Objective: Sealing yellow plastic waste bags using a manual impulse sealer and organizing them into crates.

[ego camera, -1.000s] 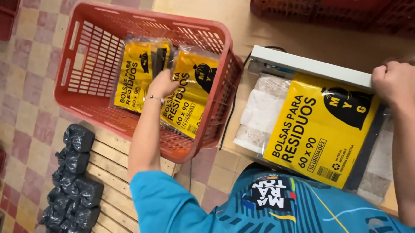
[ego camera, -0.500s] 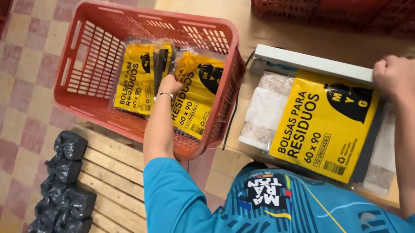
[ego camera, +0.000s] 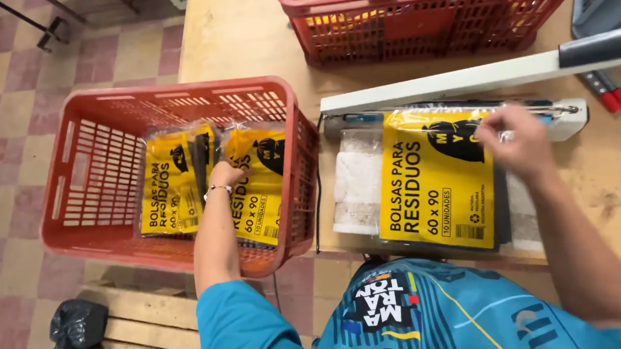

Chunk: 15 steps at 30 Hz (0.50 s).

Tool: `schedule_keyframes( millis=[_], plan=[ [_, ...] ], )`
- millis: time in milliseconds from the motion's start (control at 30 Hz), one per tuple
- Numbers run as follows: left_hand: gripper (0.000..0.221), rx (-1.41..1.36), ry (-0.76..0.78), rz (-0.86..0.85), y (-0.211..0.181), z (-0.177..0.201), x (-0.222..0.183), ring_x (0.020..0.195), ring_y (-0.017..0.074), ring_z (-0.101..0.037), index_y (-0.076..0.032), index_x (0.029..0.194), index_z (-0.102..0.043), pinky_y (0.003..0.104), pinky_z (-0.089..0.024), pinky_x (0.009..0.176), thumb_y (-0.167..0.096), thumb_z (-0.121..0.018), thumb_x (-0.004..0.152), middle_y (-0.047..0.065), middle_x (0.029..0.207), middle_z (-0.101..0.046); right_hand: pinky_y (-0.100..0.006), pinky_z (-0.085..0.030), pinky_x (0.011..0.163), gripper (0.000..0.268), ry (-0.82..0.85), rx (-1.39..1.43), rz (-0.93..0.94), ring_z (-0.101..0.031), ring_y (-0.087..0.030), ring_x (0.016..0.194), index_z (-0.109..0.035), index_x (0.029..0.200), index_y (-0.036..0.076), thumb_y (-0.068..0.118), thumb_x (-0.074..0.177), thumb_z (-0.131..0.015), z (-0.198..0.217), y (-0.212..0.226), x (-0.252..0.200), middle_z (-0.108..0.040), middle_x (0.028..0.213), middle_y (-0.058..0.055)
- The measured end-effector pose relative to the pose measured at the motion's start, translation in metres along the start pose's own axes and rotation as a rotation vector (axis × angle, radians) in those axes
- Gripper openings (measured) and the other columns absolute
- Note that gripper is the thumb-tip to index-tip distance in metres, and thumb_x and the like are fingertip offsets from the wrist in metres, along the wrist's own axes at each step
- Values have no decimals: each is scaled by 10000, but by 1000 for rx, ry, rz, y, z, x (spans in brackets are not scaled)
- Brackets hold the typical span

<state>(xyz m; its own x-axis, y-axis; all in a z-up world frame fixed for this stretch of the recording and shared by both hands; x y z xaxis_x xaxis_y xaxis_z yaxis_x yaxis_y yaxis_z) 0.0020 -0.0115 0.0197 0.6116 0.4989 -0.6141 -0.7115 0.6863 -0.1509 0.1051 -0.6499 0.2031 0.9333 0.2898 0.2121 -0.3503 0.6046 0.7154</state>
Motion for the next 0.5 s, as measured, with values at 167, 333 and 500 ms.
schedule_keyframes(
  millis=[167,333,500],
  plan=[
    [673,-109,75,53,8,-12,4,1043,363,-654,6,1254,-648,437,-535,837,-505,-783,838,179,1183,-687,-512,-550,958,979,282,-591,-647,-606,-408,1204,-507,1398,-75,709,842,-698,-39,-85,-78,-594,1333,-284],
    [836,-199,-10,-4,-10,5,-35,1379,343,-514,125,1354,-601,451,-402,1174,-442,-821,780,279,1384,-616,-604,-560,870,963,204,-390,-639,-702,-546,992,-543,1177,-163,620,723,-872,-38,-75,-73,-654,1043,-357],
    [849,-504,158,140,-7,-1,-56,1472,298,-393,107,1476,-455,392,-293,1261,-403,-706,844,245,1516,-495,-641,-508,959,929,302,-284,-713,-663,-550,1131,-592,1159,-135,626,689,-842,-62,-80,-73,-699,1142,-383]
  ],
)
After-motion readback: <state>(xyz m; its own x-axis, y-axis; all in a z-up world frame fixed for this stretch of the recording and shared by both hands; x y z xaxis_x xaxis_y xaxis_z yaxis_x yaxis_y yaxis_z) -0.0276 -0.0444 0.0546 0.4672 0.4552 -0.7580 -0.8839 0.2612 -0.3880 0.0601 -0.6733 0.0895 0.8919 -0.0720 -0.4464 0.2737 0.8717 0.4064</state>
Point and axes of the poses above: each hand's wrist, its own x-axis towards the middle knuckle, its own z-axis out of the back of the hand, y = z × x, the point moved 10 cm from there along x, towards the middle knuckle
